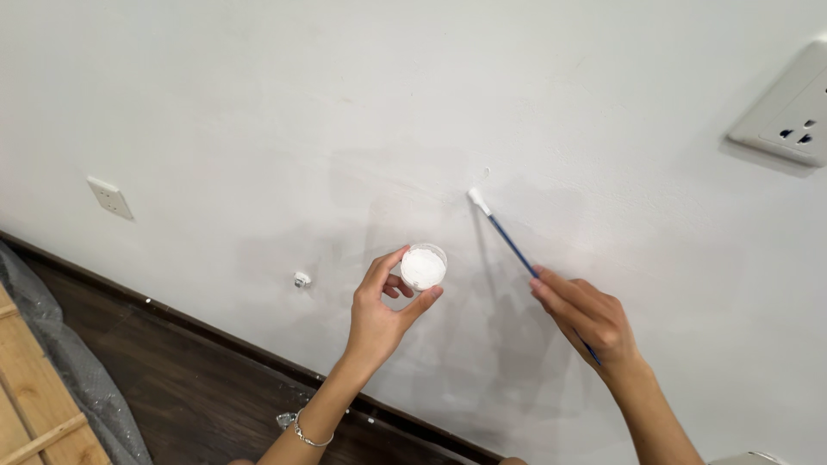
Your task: The person uses a small brush to apply white filler paste from a small container onto several small holes in a white wall. The person repeatedly dips the brush into the container and carefully fills each hole, smoothing the surface around the openings.
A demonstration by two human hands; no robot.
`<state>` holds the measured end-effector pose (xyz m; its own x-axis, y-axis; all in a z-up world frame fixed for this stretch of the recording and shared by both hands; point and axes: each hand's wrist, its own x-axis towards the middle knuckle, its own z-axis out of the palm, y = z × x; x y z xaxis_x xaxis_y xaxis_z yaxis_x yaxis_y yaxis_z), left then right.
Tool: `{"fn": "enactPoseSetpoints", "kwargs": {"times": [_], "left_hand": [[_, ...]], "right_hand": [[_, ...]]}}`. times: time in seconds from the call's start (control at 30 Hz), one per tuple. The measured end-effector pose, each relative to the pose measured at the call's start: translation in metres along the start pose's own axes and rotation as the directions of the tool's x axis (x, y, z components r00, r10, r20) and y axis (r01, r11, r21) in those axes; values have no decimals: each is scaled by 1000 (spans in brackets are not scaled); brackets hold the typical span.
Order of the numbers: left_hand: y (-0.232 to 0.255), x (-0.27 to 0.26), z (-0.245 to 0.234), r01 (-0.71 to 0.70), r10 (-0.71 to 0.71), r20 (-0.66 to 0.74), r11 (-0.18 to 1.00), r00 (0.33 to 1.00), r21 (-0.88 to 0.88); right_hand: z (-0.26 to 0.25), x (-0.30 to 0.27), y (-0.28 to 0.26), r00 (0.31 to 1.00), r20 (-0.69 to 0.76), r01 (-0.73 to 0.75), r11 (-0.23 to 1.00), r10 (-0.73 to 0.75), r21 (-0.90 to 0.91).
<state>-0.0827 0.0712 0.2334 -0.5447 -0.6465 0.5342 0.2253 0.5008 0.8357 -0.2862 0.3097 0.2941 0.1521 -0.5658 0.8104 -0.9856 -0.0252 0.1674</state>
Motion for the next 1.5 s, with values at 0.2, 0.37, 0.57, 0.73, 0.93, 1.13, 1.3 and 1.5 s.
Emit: {"fn": "enactPoseSetpoints", "kwargs": {"times": [0.2,0.37,0.57,0.73,0.93,1.13,1.3,1.5], "left_hand": [[8,-9,3,-20,20,-6,1000,1000,2],[15,-13,2,-27,28,-15,1000,1000,13],[19,-14,8,-18,18,-17,1000,1000,11],[22,-15,10,-27,27,-20,1000,999,10],[24,-15,14,-5,5,-9,1000,1000,15],[26,-12,16,5,-5,-2,1000,1000,17],[26,-15,12,-26,26,-17,999,1000,33],[24,-14,14,-40,41,-27,999,999,21]], "right_hand": [[-13,2,27,993,-51,92,979,-102,-182],[-17,0,27,981,57,190,971,-183,-148],[-15,-1,36,988,22,155,978,-153,-136],[-19,1,36,973,34,231,960,-229,-156],[-13,3,34,985,12,170,979,-170,-114],[-4,1,47,984,-48,164,981,-170,-106],[-3,-11,47,962,94,270,949,-257,-163],[-1,-10,54,987,35,162,976,-159,-147]]}}
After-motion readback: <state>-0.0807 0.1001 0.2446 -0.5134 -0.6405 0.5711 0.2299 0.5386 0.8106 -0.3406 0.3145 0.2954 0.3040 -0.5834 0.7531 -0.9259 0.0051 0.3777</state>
